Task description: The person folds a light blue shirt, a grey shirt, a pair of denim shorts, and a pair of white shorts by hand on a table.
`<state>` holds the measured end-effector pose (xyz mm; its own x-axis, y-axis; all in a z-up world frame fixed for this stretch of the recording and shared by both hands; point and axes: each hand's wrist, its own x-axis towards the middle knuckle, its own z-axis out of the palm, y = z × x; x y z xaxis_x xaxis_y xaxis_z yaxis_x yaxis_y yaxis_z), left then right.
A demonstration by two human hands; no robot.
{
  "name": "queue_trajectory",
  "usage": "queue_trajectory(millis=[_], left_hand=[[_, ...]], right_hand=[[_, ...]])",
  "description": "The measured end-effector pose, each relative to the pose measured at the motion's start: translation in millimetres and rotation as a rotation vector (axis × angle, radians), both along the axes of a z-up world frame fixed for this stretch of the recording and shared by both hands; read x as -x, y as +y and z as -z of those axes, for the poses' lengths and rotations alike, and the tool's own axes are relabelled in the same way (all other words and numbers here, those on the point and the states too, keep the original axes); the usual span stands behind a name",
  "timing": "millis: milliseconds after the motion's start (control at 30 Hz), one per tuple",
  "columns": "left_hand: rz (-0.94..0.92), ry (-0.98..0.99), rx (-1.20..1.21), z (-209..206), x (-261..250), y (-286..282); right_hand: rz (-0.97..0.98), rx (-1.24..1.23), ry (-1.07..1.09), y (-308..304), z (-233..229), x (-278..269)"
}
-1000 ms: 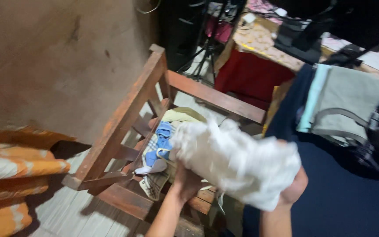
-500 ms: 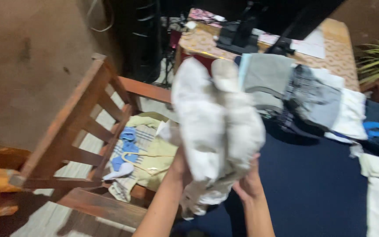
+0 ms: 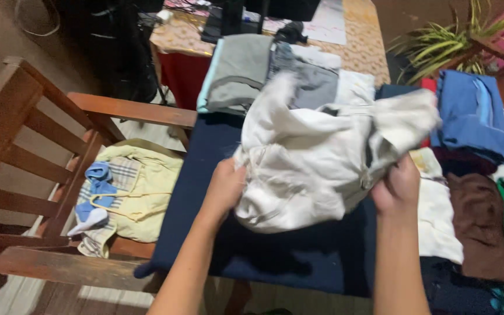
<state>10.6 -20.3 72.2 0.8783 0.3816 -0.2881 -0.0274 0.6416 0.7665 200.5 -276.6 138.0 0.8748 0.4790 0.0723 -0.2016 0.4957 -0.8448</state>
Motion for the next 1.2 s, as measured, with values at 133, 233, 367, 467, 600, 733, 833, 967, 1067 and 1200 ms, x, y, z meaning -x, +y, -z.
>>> queue_trajectory(millis=[133, 233, 367, 467, 600, 733, 833, 967, 1067, 1200], left_hand=[[0.091, 0.442, -1.234, 3.1, -6.7, -30.8], [-0.02, 0.204, -1.241, 2.6, -19.2, -44.5], [0.074, 0.058, -1.221, 4.6, -44.3, -44.0], [0.053, -0.151, -1.225, 1.4, -53.4, -35.1], [0.427, -0.217, -0.615, -31.4, -50.2, -31.9], [0.308, -0.189, -0.596, -54.0, -51.1, -32.1], [0.121, -0.157, -0.825, -56.8, -56.2, -26.3], [0.125, -0.325, -1.172, -69.3, -60.3, -20.5], [0.105, -0.357, -1.355, -77.4, -55.7, -3.8], [-0.152, -0.472, -1.875, -86.9, -47.6, 23.3]], right_hand=[[0.044, 0.103, 0.13, -12.5, 46.3, -34.5], [-0.1, 0.257, 0.225, -2.0, 55.4, -22.8], [-0.262, 0.478, -0.235, -15.5, 51.6, -12.7], [-0.363, 0.418, -0.258, -10.1, 12.2, 3.3], [-0.213, 0.446, -0.104, 1.3, -12.3, -17.9], [0.44, 1.163, -0.821, 2.5, 11.9, -19.4], [0.222, 0.839, -0.537, 9.8, 39.6, -9.1], [-0.107, 0.756, -0.258, 22.9, 50.8, 17.7], [-0.278, 0.752, -0.118, 13.0, 50.4, 16.2], [-0.059, 0.6, -0.266, -7.4, 48.9, -17.8]])
